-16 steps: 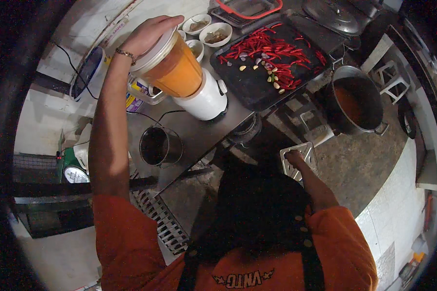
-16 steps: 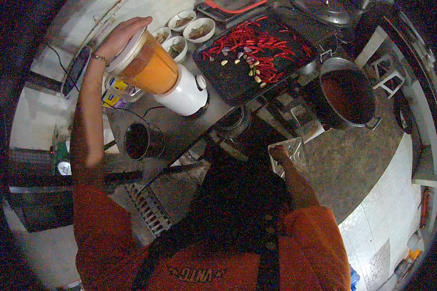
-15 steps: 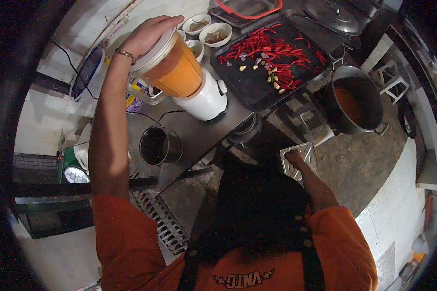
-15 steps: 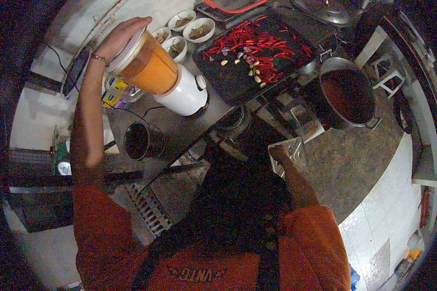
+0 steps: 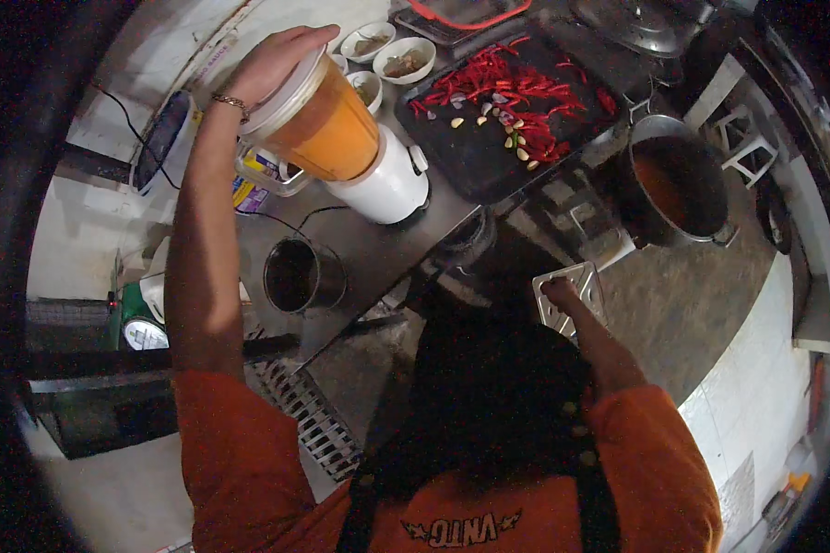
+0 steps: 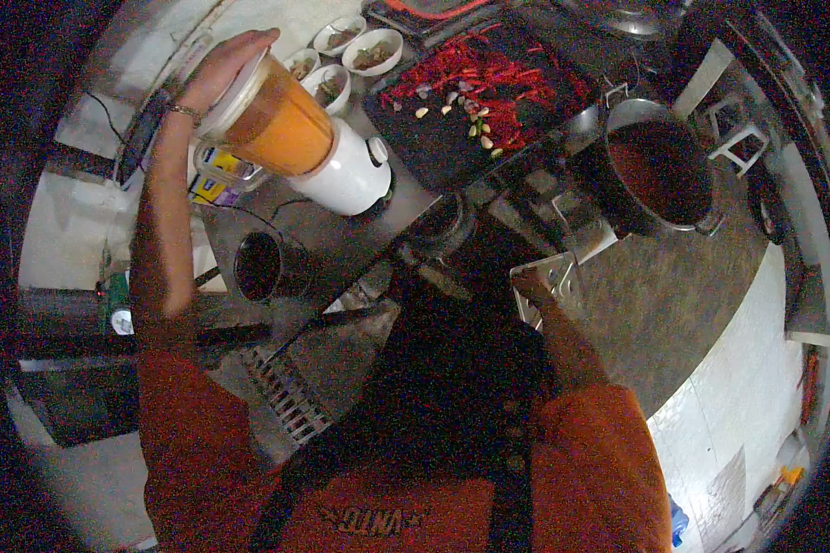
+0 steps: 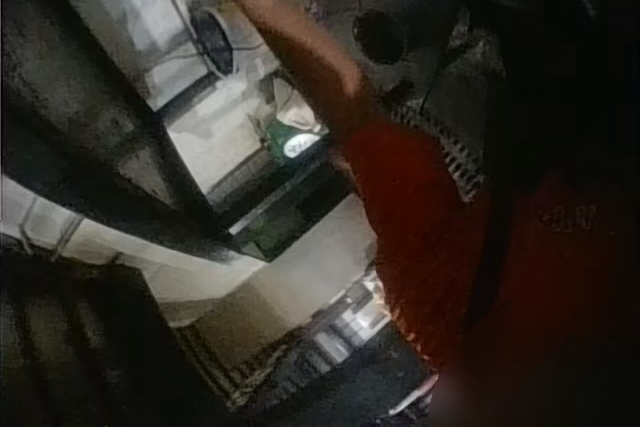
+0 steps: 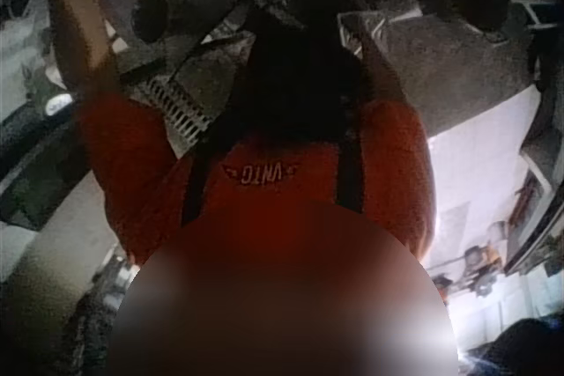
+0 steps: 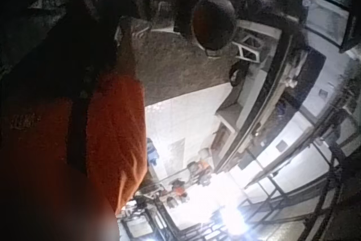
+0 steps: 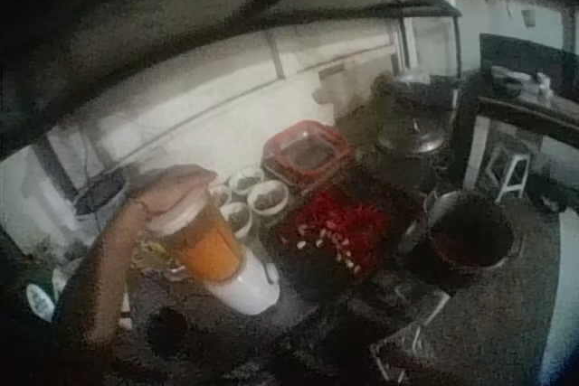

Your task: The person pours a blended orange liquid from a blender pitcher into a large pot, then adds red peppers and garlic from a tray into the blender, followed by a dark liquid from a pot and oil from a large tin, before blending the mixture again.

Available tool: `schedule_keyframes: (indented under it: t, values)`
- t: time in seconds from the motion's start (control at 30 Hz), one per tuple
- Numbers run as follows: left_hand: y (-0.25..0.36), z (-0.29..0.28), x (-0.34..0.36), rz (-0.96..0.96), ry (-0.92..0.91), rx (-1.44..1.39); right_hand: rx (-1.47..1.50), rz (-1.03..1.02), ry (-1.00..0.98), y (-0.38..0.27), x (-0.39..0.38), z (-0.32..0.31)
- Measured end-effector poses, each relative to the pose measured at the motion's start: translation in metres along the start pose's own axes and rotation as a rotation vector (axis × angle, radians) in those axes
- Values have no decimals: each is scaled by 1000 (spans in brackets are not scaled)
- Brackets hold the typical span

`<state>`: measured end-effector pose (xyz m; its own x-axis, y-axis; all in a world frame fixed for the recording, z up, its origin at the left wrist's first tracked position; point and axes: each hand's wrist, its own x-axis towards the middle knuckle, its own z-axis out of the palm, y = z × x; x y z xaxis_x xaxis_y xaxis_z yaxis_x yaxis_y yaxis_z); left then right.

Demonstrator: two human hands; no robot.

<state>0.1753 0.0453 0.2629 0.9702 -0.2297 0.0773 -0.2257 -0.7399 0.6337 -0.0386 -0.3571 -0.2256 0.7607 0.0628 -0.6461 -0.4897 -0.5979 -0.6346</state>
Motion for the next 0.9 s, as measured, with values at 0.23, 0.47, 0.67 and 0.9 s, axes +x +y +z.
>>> schedule_keyframes:
  t: [0.23, 0.47, 0.67, 0.9]
  values:
    - [6, -3, -1, -20, -84, 6, -368, -237, -1, 10, 19, 2]
    - [2, -5, 4, 63, -117, 16, -986, -546, -70, 27, 35, 7]
    - [-3, -11, 1, 238, -233, 368, -572, -130, -129, 2, 21, 2]
    - [-1, -9, 8, 144, -166, 86, -615, -382, -16, 27, 29, 2]
